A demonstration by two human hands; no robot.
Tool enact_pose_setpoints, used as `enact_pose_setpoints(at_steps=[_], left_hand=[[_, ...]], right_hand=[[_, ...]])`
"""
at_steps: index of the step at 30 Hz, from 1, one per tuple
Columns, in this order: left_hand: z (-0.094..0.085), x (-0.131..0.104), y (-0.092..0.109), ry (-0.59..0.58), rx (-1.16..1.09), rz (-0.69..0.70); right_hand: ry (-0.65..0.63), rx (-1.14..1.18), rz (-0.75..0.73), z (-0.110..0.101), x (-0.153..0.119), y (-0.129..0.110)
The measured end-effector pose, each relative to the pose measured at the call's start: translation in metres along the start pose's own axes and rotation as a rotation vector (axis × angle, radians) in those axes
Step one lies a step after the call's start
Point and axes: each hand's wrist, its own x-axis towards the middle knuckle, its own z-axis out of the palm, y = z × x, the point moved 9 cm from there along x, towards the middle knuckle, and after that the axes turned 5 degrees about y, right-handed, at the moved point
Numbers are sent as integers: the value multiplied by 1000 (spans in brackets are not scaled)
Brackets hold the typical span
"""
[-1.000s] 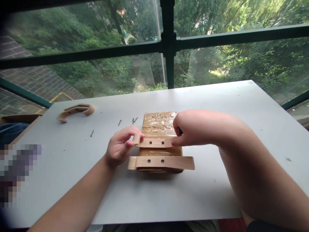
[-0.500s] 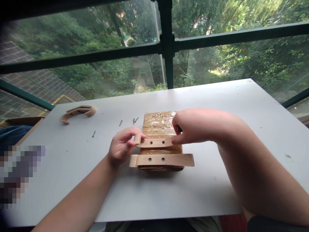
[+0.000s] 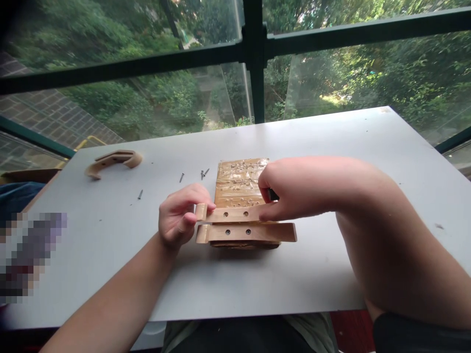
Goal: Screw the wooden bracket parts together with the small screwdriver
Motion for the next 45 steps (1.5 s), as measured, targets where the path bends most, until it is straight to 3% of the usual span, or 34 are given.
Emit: enact_pose_setpoints(at_steps=[10, 15, 26, 45], left_hand=[[-7, -3, 0, 139, -3, 1], [-10, -4, -2, 171, 30, -21], [-4, -2, -17, 89, 25, -124], [-1, -4, -26, 40, -17, -176]], right_hand=[[-106, 104, -43, 4, -10, -14], [-77, 78, -46, 3, -6, -6], [41, -1, 17, -1, 6, 10], [108, -13, 43, -12, 0, 20]])
